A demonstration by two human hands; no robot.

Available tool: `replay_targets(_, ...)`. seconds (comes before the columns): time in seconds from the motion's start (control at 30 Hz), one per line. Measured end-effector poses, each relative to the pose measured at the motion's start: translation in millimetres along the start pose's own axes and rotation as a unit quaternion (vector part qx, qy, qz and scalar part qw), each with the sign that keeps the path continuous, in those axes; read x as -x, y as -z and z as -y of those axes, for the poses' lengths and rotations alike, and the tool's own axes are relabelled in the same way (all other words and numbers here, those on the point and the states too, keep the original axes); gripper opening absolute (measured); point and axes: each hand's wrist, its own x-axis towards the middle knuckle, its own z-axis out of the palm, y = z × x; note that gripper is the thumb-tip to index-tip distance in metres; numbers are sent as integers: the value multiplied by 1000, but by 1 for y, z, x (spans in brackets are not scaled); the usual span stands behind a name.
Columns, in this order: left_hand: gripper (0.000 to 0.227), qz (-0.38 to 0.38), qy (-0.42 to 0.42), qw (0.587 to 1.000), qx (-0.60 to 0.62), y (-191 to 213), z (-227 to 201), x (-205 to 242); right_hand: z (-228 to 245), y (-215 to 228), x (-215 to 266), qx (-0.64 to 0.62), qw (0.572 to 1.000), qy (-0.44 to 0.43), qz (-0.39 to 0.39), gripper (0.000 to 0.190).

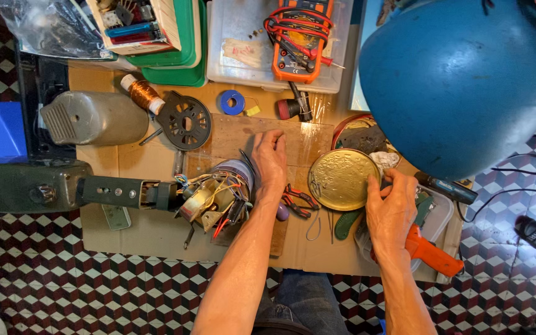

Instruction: The person disassembles a small electrical motor, removes the rotor, and cleans internal components with a cloth and screwdriver. The person uses pliers and a cordless drill to manipulate parts and wires on a cluttered workbench.

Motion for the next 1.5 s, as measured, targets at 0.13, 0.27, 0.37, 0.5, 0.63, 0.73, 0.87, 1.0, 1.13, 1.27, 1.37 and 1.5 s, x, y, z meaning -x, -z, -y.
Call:
replay_targets(0.13,14,0,-42,999,-23,-1,-1,-5,-19,-8,-24,25,997,66,-3,34)
replay_targets(0.27,13,20,-44,995,-91,-2,-5,-3,-39,-16,-40,-37,996,-7,80,21)
replay_targets(0.37,16,22,-55,997,-53,5,-8,2,-42,-14,-41,-32,994,31,98,20)
replay_targets(0.5,27,44,-26,998,-26,15,-13,9,-39,-12,-44,-22,992,66,104,20)
replay_targets(0.63,24,36,-31,999,-27,15,-12,7,-53,-5,-52,3,994,74,81,22)
replay_targets(0.73,18,16,-40,999,-20,12,-8,5,-71,-8,-73,40,996,55,60,22)
replay_targets(0.87,13,17,-35,999,-33,5,2,5,-96,-19,-112,106,989,54,88,21)
replay_targets(1.0,11,24,-89,994,-64,4,6,-1,-94,-15,-114,105,990,-19,91,23)
replay_targets(1.13,14,55,-98,991,-70,4,-20,8,-63,20,-78,-16,1000,8,-13,31)
replay_targets(1.27,29,168,-102,973,118,-20,-62,40,-37,52,-18,-107,987,-122,12,39)
replay_targets(1.37,13,152,-217,961,78,-54,-91,41,-30,58,21,-184,964,-191,35,41)
replay_targets(1.5,19,180,-137,959,171,-61,-106,36,-42,65,65,-217,959,-183,15,37)
